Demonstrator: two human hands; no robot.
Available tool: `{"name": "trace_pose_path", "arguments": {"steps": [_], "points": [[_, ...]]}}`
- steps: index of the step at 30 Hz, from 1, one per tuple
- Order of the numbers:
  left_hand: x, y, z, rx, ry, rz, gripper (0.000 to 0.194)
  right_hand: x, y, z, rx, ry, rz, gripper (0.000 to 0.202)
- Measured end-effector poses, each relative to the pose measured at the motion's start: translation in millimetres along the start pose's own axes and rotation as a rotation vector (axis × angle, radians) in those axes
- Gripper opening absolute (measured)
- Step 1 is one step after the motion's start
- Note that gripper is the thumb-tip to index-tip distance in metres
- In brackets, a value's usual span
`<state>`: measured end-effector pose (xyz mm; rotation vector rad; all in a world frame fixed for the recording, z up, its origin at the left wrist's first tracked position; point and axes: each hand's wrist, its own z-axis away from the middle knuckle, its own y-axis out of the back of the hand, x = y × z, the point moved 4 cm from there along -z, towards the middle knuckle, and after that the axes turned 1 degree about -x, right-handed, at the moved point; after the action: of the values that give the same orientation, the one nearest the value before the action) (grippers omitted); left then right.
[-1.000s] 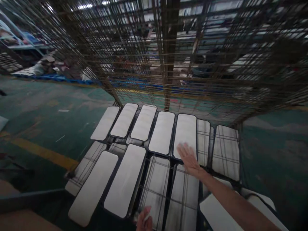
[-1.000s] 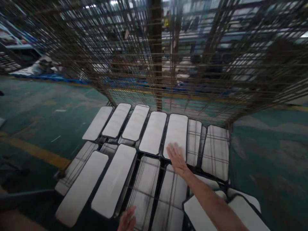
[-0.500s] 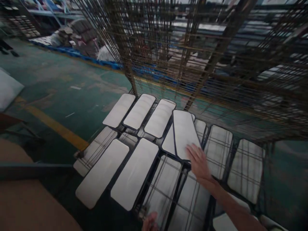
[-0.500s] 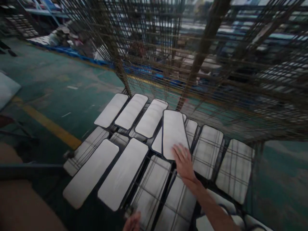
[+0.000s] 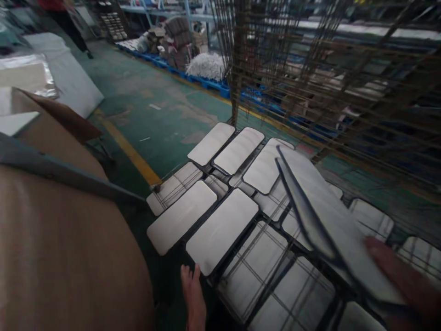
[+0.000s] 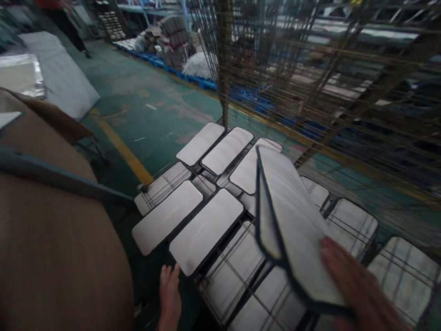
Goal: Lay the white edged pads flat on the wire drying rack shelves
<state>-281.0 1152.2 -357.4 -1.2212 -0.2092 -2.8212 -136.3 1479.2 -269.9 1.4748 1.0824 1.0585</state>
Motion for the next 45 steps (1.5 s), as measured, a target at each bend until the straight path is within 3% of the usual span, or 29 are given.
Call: {"name": "trace_pose_path", "arguments": {"steps": [6, 9, 11, 13, 16, 18, 20, 22, 24, 26, 28, 30, 32, 34, 40, 45], "points": [[-4.7, -4.2, -3.0, -0.045, 0.052, 0.130, 0.063, -122.1, -27.5, -1.7, -0.062, 0.128, -0.163, 0.075], [3.1, -6.8, 14.9, -0.104, 0.066, 0.202, 0.057, -158.6, -33.4, 2.8, -0.070, 0.153, -0.191, 0.077], [15.8, -11.1, 32.9, -0.171, 0.066, 0.262, 0.055, -161.2, -26.4, -6.0, -0.003, 0.151, -0.172, 0.068], [32.2, -14.0, 50.7, -0.244, 0.064, 0.349, 0.053, -150.5, -4.5, -23.4, 0.119, 0.189, -0.170, 0.054], [53.2, -13.1, 64.6, -0.381, 0.136, 0.615, 0.049, -122.3, 57.1, -50.3, 0.313, 0.291, -0.209, 0.048], [59.4, -7.6, 59.0, -0.439, 0.192, 0.790, 0.051, -101.9, 106.7, -64.2, 0.438, 0.256, -0.237, 0.051], [54.6, 3.2, 40.0, -0.335, 0.210, 0.838, 0.052, -90.2, 143.9, -79.9, 0.524, 0.197, -0.290, 0.051], [41.2, 17.3, 14.0, -0.095, 0.195, 0.794, 0.043, -96.9, 152.7, -102.8, 0.560, 0.250, -0.341, 0.050], [27.6, 27.9, -10.6, 0.074, 0.175, 0.752, 0.040, -120.2, 127.2, -132.7, 0.565, 0.374, -0.366, 0.050], [18.8, 35.4, -30.6, 0.151, 0.151, 0.759, 0.037, -152.1, 72.7, -165.3, 0.472, 0.446, -0.336, 0.050], [13.1, 41.9, -44.0, 0.213, 0.156, 0.778, 0.027, -184.7, 6.5, -192.0, 0.273, 0.469, -0.258, 0.045], [7.6, 46.1, -51.4, 0.275, 0.190, 0.801, 0.017, -210.3, -47.4, -204.6, 0.118, 0.507, -0.201, 0.047], [1.0, 45.6, -55.0, 0.318, 0.232, 0.837, 0.011, -223.8, -78.3, -206.3, 0.034, 0.554, -0.174, 0.063], [-5.0, 41.6, -56.9, 0.354, 0.260, 0.888, 0.007, -225.3, -89.8, -205.8, -0.020, 0.581, -0.142, 0.068], [-9.9, 24.0, -56.2, 0.389, 0.228, 0.922, 0.014, -215.7, -88.4, -209.3, -0.072, 0.716, -0.125, 0.062], [-15.1, -17.0, -53.6, 0.407, 0.230, 0.688, 0.027, -203.3, -85.1, -200.8, -0.024, 0.714, -0.188, 0.058]]}}
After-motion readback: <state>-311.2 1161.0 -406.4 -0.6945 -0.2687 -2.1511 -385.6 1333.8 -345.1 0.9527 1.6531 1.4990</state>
